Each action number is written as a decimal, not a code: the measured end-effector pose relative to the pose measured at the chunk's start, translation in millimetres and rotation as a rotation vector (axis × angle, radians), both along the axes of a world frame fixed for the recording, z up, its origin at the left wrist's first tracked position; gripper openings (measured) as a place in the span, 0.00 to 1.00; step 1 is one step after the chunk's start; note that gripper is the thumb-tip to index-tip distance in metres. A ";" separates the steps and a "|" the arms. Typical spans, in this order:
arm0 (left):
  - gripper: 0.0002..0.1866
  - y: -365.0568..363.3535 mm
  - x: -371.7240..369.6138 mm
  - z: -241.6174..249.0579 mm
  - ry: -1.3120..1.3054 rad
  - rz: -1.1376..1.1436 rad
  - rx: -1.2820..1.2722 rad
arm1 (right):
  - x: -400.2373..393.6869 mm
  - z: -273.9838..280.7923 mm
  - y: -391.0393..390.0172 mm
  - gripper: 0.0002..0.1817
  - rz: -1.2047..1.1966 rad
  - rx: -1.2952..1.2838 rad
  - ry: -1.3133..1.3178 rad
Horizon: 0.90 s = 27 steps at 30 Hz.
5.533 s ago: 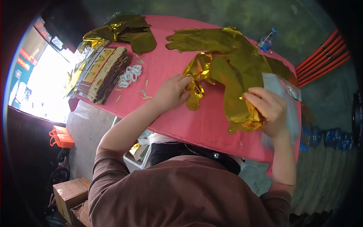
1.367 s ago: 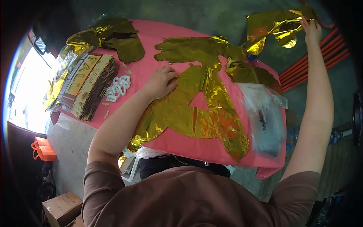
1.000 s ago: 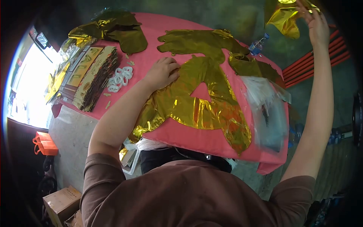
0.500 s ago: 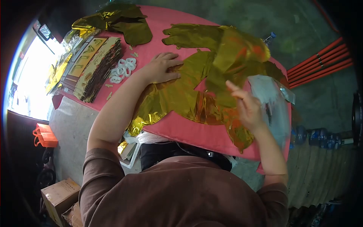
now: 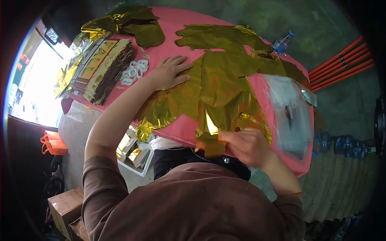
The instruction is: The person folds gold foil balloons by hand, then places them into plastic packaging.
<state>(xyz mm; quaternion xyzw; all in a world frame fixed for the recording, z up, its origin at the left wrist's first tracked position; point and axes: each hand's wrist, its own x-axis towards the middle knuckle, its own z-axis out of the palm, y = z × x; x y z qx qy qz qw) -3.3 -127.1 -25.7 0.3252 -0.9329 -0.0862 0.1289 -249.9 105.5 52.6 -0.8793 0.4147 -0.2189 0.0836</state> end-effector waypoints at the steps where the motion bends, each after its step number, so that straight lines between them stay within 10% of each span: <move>1: 0.27 2.5 1.4 0.1 0.012 0.008 0.004 | 1.9 12.5 -0.5 0.20 0.053 0.162 -0.004; 6: 0.27 7.2 -0.4 -5.9 0.015 0.037 -0.038 | -15.9 39.6 -40.6 0.23 -0.055 0.790 -0.247; 10: 0.27 8.6 -4.1 -7.8 0.036 0.063 -0.081 | -2.2 -10.0 -85.8 0.23 -0.195 0.135 -0.080; 27: 0.27 6.2 3.6 -9.1 0.056 0.023 -0.069 | -10.0 -65.9 -110.4 0.35 -0.285 0.196 0.351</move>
